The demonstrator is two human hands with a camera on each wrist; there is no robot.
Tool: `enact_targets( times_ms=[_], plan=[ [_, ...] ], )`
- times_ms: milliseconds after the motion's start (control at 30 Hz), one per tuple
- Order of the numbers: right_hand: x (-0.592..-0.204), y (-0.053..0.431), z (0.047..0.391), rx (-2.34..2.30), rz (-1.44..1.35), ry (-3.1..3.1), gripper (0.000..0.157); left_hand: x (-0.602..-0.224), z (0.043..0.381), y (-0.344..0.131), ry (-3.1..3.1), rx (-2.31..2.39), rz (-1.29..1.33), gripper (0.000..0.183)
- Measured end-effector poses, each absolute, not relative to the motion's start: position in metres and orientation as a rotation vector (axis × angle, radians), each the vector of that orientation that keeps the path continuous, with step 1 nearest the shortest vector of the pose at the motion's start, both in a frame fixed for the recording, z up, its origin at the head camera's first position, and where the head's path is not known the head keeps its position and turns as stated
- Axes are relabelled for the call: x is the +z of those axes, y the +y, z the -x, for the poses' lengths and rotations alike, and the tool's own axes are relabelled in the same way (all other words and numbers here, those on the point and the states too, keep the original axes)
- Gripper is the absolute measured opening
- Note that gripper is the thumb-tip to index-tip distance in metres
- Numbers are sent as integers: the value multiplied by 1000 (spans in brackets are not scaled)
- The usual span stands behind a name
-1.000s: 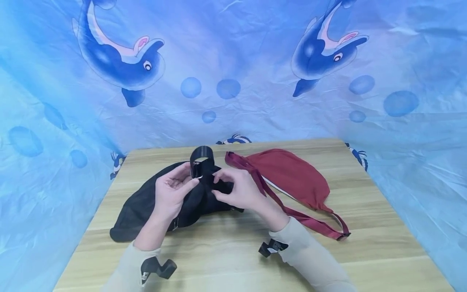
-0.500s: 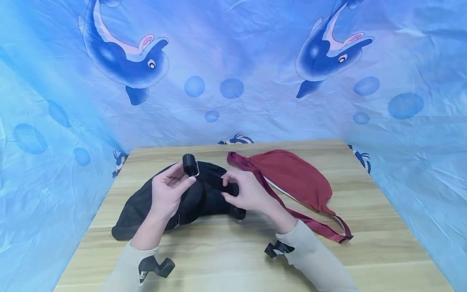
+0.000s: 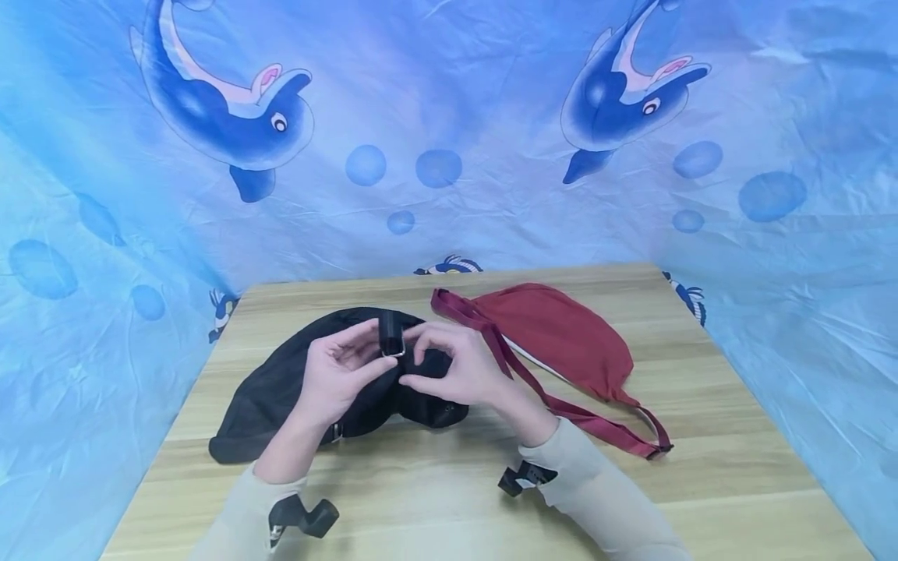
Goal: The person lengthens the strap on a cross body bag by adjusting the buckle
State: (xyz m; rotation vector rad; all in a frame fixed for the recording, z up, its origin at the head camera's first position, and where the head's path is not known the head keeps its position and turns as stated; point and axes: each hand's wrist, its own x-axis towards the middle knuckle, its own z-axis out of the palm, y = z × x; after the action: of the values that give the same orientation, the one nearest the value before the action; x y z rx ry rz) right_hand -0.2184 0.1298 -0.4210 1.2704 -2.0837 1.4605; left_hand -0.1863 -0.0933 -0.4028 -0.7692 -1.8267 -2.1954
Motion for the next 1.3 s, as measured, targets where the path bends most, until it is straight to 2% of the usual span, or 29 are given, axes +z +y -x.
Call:
enact_targets(
  times_ms=[167,367,500,767,933,1300],
  plan=[
    [-420,130,217,1429,-1236,-2084,24,-402,187,-95,-1823,-2194,779,51],
    [-415,143,216,1070,-1197,-2273,16,-397,188,-103,-1713,-2216,711,50],
    [-411,149,221,916,-1246,-2333,22,-396,188,-107,-1789,-2160,708,51],
    [-381,133,220,1407,-1399,-2198,41,-397,185,-101,-1852,-2072,739,53],
    [-367,136,219,1525,-1420,-2241,49,-398,182,-97,-1883,-2047,744,57],
    [-357,133,226,1541,-1517,-2227,42,-397,180,-97,-1943,-1921,673,57]
  ],
)
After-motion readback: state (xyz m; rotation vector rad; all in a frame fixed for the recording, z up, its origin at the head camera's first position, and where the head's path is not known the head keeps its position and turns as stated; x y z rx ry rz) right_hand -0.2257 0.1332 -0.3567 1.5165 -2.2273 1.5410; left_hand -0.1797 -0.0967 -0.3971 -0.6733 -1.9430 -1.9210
